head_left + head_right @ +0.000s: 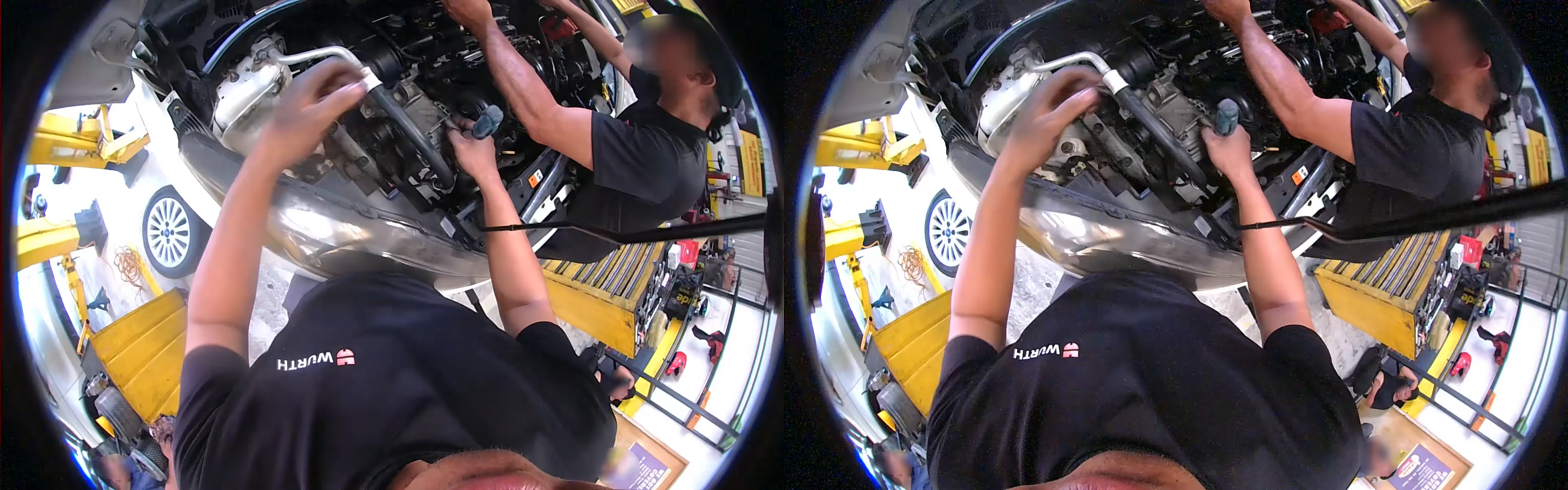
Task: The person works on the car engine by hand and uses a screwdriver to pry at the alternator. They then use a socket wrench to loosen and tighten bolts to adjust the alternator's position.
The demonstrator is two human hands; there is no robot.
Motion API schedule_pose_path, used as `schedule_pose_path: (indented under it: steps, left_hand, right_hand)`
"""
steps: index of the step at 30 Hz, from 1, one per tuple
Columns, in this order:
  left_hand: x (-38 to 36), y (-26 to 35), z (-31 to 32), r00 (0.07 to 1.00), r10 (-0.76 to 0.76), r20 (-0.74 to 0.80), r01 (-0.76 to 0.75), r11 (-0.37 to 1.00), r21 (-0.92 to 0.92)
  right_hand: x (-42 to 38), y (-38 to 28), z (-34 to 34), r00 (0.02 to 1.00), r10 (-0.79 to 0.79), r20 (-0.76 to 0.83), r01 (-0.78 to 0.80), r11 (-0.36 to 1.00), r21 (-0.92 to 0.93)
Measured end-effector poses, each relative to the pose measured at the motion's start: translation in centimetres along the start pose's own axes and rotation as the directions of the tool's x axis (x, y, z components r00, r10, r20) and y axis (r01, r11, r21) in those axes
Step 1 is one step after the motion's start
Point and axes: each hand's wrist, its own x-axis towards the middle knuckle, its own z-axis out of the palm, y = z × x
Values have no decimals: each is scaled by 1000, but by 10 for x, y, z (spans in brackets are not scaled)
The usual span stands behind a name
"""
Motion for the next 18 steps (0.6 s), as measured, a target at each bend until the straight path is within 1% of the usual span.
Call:
schedule_pose_path:
  steps: [1, 2, 3, 4, 5, 6, 7, 8, 10, 11, 12, 13, 15, 16, 17, 18]
  left_hand:
    - [-18, -5, -14, 995, -42, -95, 46, 998, 38]
    - [-37, -6, -25, 978, -81, -192, 96, 993, 70]
    - [-54, -6, -35, 958, -64, -279, 91, 992, 86]
    - [-70, -4, -42, 932, -49, -359, 90, 991, 99]
    - [-85, -1, -48, 907, -45, -419, 84, 994, 76]
    - [-99, -7, -56, 874, -30, -485, 66, 996, 57]
    - [-107, -14, -60, 836, -19, -548, 49, 998, 40]
    - [-106, -15, -55, 839, -22, -544, 52, 998, 39]
    - [-100, -10, -40, 857, 8, -516, 47, 995, 93]
    - [-91, -7, -28, 894, 3, -448, 42, 995, 92]
    - [-78, -1, -15, 932, 49, -360, 4, 990, 144]
    - [-66, 6, -2, 959, 90, -268, -39, 981, 192]
    - [-42, 33, 22, 978, 153, -142, -106, 951, 291]
    - [-32, 42, 32, 978, 156, -141, -110, 949, 294]
    - [-24, 49, 40, 980, 161, -114, -126, 955, 268]
    - [-18, 52, 47, 983, 164, -86, -140, 961, 240]
  right_hand:
    - [-3, -4, -3, 1000, -2, 4, 2, 1000, 3]
    - [-9, -11, -9, 999, 44, 17, -43, 999, -29]
    - [-11, -14, -13, 995, 91, 28, -89, 994, -63]
    - [-8, 6, -10, 999, -7, 54, 14, 993, -120]
    - [-12, 8, -10, 999, -2, 55, 9, 992, -122]
    - [-20, 6, -11, 978, 95, 183, -122, 983, 140]
    - [-27, 3, -10, 932, 153, 328, -277, 886, 373]
    - [-32, -3, -9, 931, 145, 335, -291, 849, 442]
    - [-30, -6, -8, 923, 145, 358, -298, 857, 420]
    - [-28, -7, -7, 915, 138, 379, -296, 868, 399]
    - [-24, -5, -6, 901, 123, 415, -292, 881, 373]
    - [-24, -4, -2, 906, 112, 408, -283, 878, 386]
    - [-24, -2, 8, 932, -34, 361, -104, 929, 355]
    - [-22, -4, 9, 921, 32, 388, -160, 940, 303]
    - [-22, -4, 12, 923, 30, 385, -157, 939, 305]
    - [-24, -3, 16, 955, -21, 295, -78, 944, 320]
